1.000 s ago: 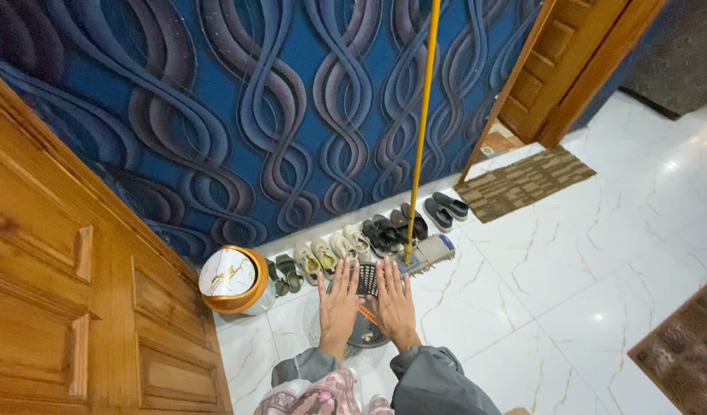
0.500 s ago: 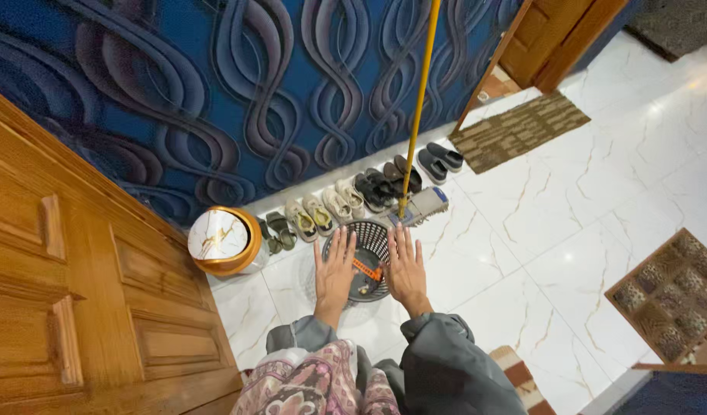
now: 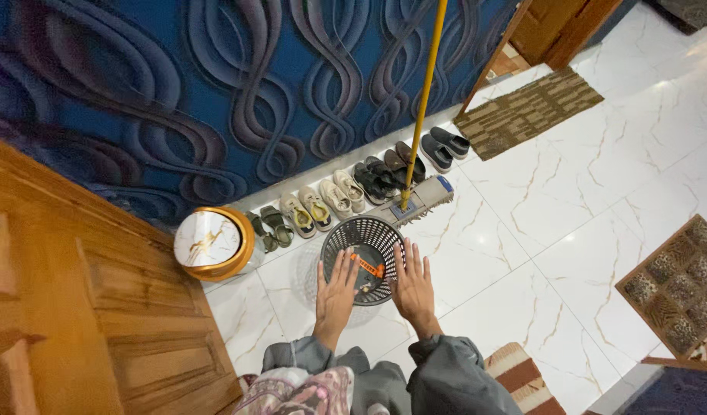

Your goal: The person sits on the floor and uses a small orange brush to scrub the inside of a black plastic laundry basket. They repeatedly scrub the bottom and sides of the basket, then wipe the debris into a nearby trash can.

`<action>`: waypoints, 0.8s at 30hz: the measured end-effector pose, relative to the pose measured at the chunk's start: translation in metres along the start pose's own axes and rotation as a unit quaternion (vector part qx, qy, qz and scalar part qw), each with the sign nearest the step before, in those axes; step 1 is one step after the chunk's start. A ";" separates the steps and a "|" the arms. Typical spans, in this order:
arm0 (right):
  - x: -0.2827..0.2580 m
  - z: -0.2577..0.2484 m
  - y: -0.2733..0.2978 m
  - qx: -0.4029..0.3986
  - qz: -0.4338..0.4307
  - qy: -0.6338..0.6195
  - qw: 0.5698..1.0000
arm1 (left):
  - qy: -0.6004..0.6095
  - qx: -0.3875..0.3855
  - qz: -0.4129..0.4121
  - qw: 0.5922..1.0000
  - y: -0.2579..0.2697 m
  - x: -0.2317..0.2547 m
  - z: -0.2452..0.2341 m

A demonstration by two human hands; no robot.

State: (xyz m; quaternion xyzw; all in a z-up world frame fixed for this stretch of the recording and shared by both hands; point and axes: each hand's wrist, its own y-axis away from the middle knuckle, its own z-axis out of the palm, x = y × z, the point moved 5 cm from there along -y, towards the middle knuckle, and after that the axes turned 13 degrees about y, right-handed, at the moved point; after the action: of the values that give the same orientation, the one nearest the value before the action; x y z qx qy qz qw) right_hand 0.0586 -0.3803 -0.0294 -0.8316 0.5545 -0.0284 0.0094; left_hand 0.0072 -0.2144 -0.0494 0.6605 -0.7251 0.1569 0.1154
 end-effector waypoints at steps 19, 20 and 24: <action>0.014 0.324 -0.024 -0.162 -0.061 -0.034 0.984 | 0.041 -0.054 -0.014 0.998 -0.060 -0.103 0.246; 0.011 0.346 -0.026 -0.162 -0.068 -0.035 0.984 | 0.043 -0.065 -0.018 0.997 -0.062 -0.111 0.264; 0.003 0.428 -0.033 -0.216 -0.074 -0.016 0.974 | 0.011 -0.123 -0.026 0.992 -0.067 -0.137 0.337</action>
State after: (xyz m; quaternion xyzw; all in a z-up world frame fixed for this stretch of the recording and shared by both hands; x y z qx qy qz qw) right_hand 0.1145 -0.3772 -0.4546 -0.8529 0.4846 0.1047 -0.1632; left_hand 0.1012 -0.2213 -0.4072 0.6579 -0.7204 0.0708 0.2078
